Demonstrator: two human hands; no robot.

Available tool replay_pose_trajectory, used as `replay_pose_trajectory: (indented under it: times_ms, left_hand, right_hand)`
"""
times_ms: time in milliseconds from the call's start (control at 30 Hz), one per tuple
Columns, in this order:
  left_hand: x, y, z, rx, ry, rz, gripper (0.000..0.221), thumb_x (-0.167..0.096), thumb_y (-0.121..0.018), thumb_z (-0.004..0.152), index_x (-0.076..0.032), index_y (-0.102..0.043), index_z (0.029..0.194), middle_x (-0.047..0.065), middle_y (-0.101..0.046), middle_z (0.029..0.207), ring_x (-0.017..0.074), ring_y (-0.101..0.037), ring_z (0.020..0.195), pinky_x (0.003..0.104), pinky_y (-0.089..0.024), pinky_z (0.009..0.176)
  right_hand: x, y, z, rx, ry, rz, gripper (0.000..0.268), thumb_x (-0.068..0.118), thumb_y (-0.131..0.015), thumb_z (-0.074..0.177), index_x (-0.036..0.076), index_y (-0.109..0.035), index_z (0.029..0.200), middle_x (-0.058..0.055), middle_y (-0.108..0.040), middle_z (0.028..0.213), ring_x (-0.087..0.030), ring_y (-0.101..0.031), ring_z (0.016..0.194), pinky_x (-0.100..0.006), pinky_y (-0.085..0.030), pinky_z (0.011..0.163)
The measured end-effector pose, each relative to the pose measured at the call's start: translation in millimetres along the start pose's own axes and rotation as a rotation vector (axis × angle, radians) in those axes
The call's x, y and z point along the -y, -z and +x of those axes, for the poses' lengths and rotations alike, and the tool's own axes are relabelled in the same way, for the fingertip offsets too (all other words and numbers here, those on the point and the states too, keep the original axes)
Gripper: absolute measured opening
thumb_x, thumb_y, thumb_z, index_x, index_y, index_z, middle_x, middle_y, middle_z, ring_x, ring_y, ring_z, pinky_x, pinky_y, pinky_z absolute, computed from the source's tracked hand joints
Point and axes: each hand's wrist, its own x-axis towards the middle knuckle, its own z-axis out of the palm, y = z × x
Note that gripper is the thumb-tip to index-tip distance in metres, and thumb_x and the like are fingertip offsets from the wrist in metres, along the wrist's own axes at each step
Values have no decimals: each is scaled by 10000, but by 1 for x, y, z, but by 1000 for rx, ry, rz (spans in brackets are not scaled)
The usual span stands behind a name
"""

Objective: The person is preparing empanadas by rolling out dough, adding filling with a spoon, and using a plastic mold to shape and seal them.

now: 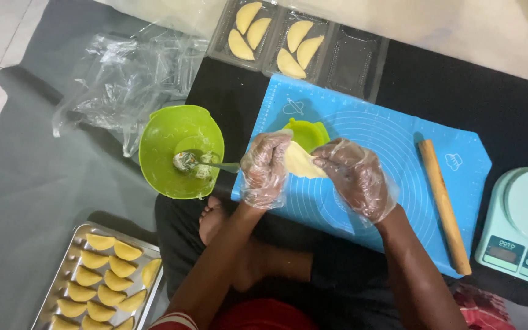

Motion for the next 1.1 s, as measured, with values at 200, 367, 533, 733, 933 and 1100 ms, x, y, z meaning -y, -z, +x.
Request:
replay_pose_trajectory:
  times_ms: [200,367,533,733,933,1100]
  left_hand:
    - [31,-21,-7,-87,-32,22,121,-79,-636,1019,-42,-747,991,76,-709,889,278,-729,768,338,-603,716]
    - [60,-30,-4,127,323,256,116,-194,-648,1018,-139,-749,1023,86,-711,926,324,-751,892,397,-621,776]
    - [66,-31,10,191,467,271,81,-236,-668,995,-189,-734,992,21,-715,974,300,-741,936,387,-591,859]
    - [80,-28,9,80,661,-4,71,-154,-774,932,-146,-771,1002,42,-728,863,140,-723,739,270,-609,672]
    - [88,-18,-6,45,895,-303,323,-37,-839,835,-86,-742,1139,26,-666,896,96,-673,831,255,-604,789]
    - [94,-11,-7,69,1044,-457,413,55,-803,831,-44,-701,1220,79,-671,981,99,-678,882,233,-606,803]
  right_hand:
    - [-40,-9,7,-16,59,-57,212,-95,-778,894,33,-659,774,-96,-651,832,-241,-666,791,-343,-555,715]
    - [-88,-24,28,-11,-15,-132,179,9,-844,873,49,-710,762,-110,-694,758,-331,-701,720,-312,-543,588]
    - [-112,-32,33,0,-105,-176,177,46,-842,879,58,-709,763,-108,-696,764,-326,-703,727,-319,-548,598]
    - [-131,-34,32,1,-209,-251,182,96,-839,888,70,-707,766,-106,-699,771,-320,-705,738,-329,-554,612]
    - [-137,-36,28,-1,-294,-330,194,146,-837,897,83,-706,768,-104,-702,779,-314,-708,748,-340,-561,626]
    - [-140,-38,30,-6,-352,-390,208,184,-835,903,92,-705,770,-102,-704,785,-309,-710,755,-347,-566,636]
